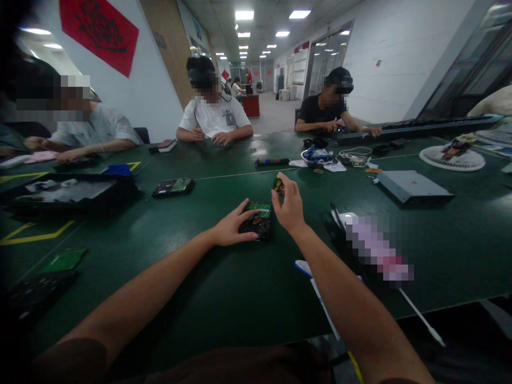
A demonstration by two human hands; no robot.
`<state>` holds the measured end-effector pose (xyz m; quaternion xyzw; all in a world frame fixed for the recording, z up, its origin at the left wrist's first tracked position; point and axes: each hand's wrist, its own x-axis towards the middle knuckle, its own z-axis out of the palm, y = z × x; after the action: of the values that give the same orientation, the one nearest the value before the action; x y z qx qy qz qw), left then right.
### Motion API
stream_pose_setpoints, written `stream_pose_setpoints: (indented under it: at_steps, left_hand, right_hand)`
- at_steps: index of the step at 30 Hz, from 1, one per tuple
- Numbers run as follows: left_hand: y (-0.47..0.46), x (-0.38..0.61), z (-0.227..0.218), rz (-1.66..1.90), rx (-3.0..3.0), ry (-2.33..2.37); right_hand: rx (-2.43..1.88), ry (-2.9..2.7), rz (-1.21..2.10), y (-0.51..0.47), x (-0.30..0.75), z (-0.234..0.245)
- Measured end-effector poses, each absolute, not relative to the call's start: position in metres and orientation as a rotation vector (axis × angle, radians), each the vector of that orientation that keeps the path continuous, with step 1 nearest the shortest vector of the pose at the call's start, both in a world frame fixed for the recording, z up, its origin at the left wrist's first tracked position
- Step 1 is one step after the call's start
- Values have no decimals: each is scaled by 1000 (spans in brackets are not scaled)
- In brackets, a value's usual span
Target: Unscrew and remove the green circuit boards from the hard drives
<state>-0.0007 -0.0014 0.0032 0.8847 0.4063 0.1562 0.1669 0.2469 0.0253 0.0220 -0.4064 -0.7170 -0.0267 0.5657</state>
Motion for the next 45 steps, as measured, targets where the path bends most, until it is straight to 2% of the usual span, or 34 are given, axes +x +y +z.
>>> stream_pose_setpoints:
  at_steps: [45]
  left_hand:
    - [-5, -1, 6, 454, 2516, 1161]
  right_hand:
    - [-960, -1703, -70, 23, 245, 21]
